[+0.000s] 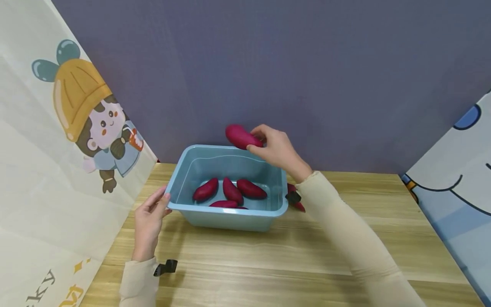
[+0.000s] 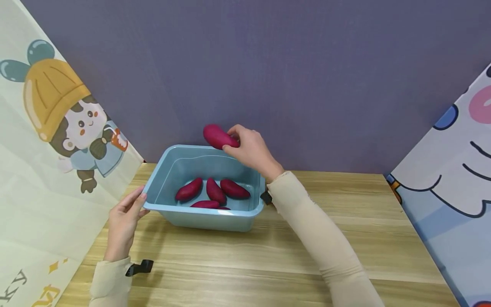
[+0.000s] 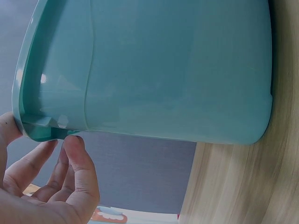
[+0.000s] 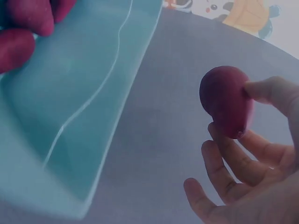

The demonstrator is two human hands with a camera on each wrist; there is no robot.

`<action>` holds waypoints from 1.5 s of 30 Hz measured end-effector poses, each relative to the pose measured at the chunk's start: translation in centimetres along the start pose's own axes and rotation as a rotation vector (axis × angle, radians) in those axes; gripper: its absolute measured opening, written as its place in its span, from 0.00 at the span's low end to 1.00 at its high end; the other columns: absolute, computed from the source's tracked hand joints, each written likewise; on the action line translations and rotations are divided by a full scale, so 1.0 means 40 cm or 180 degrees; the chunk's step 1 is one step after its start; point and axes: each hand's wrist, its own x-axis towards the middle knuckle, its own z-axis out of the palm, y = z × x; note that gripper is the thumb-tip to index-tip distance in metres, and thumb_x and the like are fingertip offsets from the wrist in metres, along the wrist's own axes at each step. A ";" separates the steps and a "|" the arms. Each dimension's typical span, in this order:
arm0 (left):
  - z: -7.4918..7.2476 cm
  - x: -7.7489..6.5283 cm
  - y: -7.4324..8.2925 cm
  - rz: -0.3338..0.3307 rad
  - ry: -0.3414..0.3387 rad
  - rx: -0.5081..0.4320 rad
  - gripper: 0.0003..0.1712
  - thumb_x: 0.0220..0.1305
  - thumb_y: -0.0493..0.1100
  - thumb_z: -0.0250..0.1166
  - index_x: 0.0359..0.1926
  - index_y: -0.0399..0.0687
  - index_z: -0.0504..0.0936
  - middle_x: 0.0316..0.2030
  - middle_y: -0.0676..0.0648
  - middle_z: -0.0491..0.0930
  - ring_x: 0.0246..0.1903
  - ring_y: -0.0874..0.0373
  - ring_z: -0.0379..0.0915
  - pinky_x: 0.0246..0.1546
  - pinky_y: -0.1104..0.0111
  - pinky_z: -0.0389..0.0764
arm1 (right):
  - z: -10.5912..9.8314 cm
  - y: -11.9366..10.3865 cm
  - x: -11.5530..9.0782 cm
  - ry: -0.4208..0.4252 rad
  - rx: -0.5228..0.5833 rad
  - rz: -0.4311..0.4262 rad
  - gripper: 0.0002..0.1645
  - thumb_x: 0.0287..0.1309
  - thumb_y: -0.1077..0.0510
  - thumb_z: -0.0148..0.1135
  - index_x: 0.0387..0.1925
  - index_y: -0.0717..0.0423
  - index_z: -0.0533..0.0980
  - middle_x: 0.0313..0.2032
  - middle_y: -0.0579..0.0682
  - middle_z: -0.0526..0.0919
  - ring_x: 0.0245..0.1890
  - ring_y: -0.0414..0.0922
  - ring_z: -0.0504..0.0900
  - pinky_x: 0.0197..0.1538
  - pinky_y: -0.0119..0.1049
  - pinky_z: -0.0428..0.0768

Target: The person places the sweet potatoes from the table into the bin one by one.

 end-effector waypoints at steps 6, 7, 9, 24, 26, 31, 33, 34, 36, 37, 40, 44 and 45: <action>-0.001 -0.003 -0.001 -0.0014 -0.0005 0.0042 0.28 0.65 0.50 0.70 0.63 0.43 0.80 0.56 0.48 0.79 0.43 0.63 0.80 0.36 0.74 0.83 | 0.065 -0.016 0.032 -0.0150 -0.0023 -0.0108 0.24 0.62 0.50 0.69 0.57 0.55 0.77 0.46 0.49 0.82 0.42 0.45 0.77 0.43 0.40 0.79; -0.001 -0.003 -0.001 -0.0013 -0.0004 0.0040 0.28 0.65 0.50 0.70 0.63 0.43 0.80 0.57 0.48 0.79 0.43 0.63 0.80 0.37 0.74 0.83 | 0.076 -0.017 0.035 -0.0171 -0.0032 -0.0125 0.24 0.62 0.50 0.69 0.57 0.55 0.77 0.45 0.49 0.82 0.42 0.45 0.77 0.43 0.40 0.79; 0.000 -0.002 -0.001 -0.0003 -0.0006 0.0037 0.28 0.65 0.50 0.70 0.63 0.43 0.80 0.57 0.48 0.79 0.43 0.63 0.80 0.37 0.74 0.83 | 0.096 -0.017 0.040 -0.0233 -0.0019 -0.0116 0.25 0.61 0.50 0.70 0.57 0.55 0.77 0.46 0.48 0.82 0.42 0.45 0.77 0.44 0.39 0.79; 0.002 0.001 -0.001 0.0018 -0.0014 0.0002 0.28 0.66 0.50 0.70 0.63 0.42 0.79 0.57 0.48 0.79 0.43 0.63 0.80 0.37 0.74 0.83 | 0.196 0.026 0.038 -0.0667 -0.0252 0.0039 0.24 0.61 0.52 0.67 0.56 0.58 0.75 0.47 0.51 0.82 0.42 0.45 0.79 0.44 0.37 0.82; 0.001 0.001 0.000 0.0022 -0.0013 0.0014 0.28 0.66 0.50 0.70 0.63 0.42 0.80 0.57 0.48 0.79 0.43 0.63 0.80 0.37 0.74 0.83 | 0.196 0.028 0.039 -0.0665 -0.0260 0.0042 0.24 0.62 0.52 0.67 0.56 0.58 0.76 0.48 0.52 0.82 0.45 0.47 0.80 0.46 0.39 0.82; 0.000 0.002 -0.001 0.0021 -0.0016 0.0023 0.28 0.66 0.50 0.70 0.63 0.43 0.80 0.58 0.48 0.79 0.43 0.63 0.80 0.37 0.74 0.83 | 0.184 0.029 0.038 -0.0661 -0.0200 0.0067 0.23 0.65 0.52 0.66 0.57 0.58 0.77 0.53 0.54 0.81 0.53 0.49 0.78 0.55 0.41 0.79; 0.001 0.002 -0.001 0.0027 -0.0016 0.0012 0.28 0.66 0.49 0.70 0.63 0.43 0.80 0.58 0.48 0.79 0.43 0.63 0.80 0.37 0.74 0.83 | 0.173 0.025 0.037 -0.0615 -0.0133 0.0064 0.22 0.65 0.53 0.66 0.57 0.58 0.77 0.53 0.54 0.81 0.54 0.50 0.79 0.55 0.42 0.78; 0.001 0.003 -0.001 0.0029 -0.0017 0.0005 0.28 0.66 0.49 0.70 0.63 0.43 0.80 0.58 0.47 0.79 0.43 0.63 0.80 0.36 0.74 0.83 | 0.166 0.021 0.036 -0.0583 -0.0107 0.0061 0.22 0.65 0.53 0.66 0.56 0.58 0.77 0.53 0.54 0.82 0.53 0.50 0.79 0.54 0.42 0.79; 0.001 0.003 -0.001 0.0036 -0.0017 0.0002 0.28 0.66 0.49 0.70 0.63 0.42 0.80 0.58 0.47 0.79 0.43 0.63 0.80 0.36 0.74 0.83 | 0.148 0.010 0.034 -0.0512 -0.0028 0.0036 0.21 0.65 0.54 0.66 0.56 0.58 0.78 0.52 0.54 0.82 0.52 0.51 0.80 0.53 0.42 0.79; 0.001 0.003 -0.001 0.0037 -0.0015 0.0001 0.28 0.66 0.49 0.70 0.63 0.42 0.80 0.58 0.47 0.79 0.43 0.63 0.80 0.36 0.74 0.83 | 0.138 0.004 0.033 -0.0474 0.0007 0.0018 0.21 0.65 0.54 0.66 0.56 0.58 0.78 0.51 0.54 0.82 0.51 0.51 0.80 0.53 0.41 0.79; 0.001 0.002 0.000 0.0024 -0.0019 -0.0006 0.28 0.66 0.49 0.70 0.63 0.42 0.79 0.58 0.47 0.79 0.43 0.63 0.80 0.36 0.74 0.83 | 0.103 -0.014 0.023 -0.0369 0.0047 -0.0037 0.20 0.65 0.53 0.67 0.55 0.56 0.78 0.51 0.52 0.83 0.50 0.49 0.80 0.52 0.41 0.79; 0.001 0.001 0.000 0.0004 -0.0020 0.0002 0.29 0.66 0.50 0.70 0.63 0.42 0.79 0.58 0.47 0.78 0.43 0.62 0.80 0.37 0.74 0.83 | 0.052 -0.024 0.000 -0.0292 0.0056 -0.0048 0.22 0.65 0.49 0.66 0.56 0.54 0.78 0.52 0.50 0.82 0.51 0.48 0.78 0.52 0.42 0.79; 0.000 0.001 0.000 0.0001 -0.0018 0.0003 0.29 0.66 0.50 0.70 0.63 0.41 0.79 0.58 0.47 0.78 0.43 0.62 0.80 0.37 0.74 0.83 | 0.039 -0.023 -0.009 -0.0287 0.0069 -0.0022 0.22 0.65 0.49 0.66 0.57 0.53 0.77 0.52 0.49 0.81 0.52 0.48 0.78 0.53 0.42 0.79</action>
